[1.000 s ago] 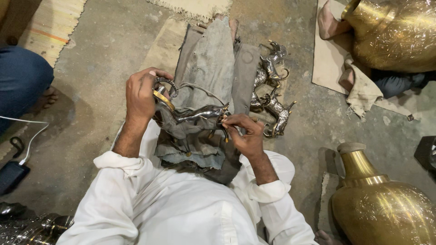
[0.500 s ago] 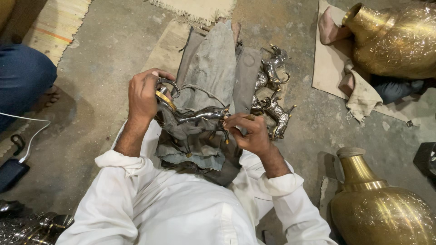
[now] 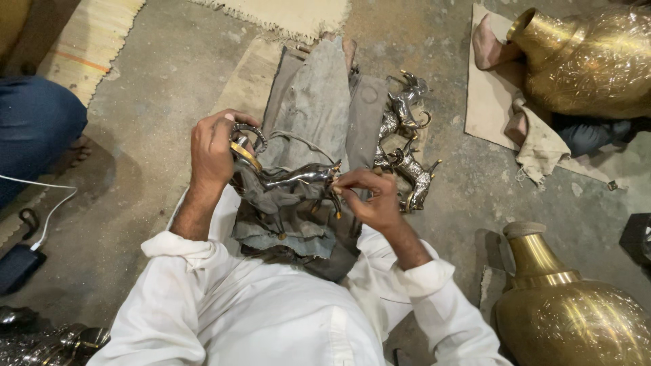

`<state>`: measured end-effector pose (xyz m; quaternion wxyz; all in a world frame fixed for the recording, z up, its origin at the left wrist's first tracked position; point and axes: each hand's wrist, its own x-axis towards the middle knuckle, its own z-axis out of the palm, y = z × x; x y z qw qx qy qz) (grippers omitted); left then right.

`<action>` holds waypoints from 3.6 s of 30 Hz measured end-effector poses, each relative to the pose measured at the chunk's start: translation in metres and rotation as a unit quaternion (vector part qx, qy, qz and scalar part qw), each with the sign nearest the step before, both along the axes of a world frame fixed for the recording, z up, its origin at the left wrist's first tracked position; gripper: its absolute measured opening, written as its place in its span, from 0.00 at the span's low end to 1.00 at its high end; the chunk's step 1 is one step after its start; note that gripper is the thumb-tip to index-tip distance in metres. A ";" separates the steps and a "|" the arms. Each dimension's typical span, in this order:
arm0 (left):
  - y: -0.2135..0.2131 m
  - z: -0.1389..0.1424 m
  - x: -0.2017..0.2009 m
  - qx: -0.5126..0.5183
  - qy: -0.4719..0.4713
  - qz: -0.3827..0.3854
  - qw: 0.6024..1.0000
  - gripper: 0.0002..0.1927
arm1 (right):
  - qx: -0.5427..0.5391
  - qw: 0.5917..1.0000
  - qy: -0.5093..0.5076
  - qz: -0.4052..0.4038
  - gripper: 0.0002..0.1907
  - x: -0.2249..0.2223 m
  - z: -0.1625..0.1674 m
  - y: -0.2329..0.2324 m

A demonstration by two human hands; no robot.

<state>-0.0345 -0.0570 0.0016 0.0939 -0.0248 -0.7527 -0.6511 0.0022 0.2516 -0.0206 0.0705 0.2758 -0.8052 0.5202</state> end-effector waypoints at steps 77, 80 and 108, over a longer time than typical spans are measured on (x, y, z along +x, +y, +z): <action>-0.017 -0.025 0.030 -0.051 0.190 -0.075 0.978 0.17 | -0.164 0.942 -0.215 -0.199 0.21 0.053 -0.080 -0.014; -0.017 -0.026 0.042 -0.041 0.173 -0.071 0.982 0.15 | -0.165 0.937 -0.215 -0.220 0.20 0.045 -0.057 -0.007; 0.036 -0.116 0.149 -0.006 -0.014 -0.052 0.999 0.10 | -0.190 0.936 -0.100 -0.279 0.07 0.046 -0.033 -0.005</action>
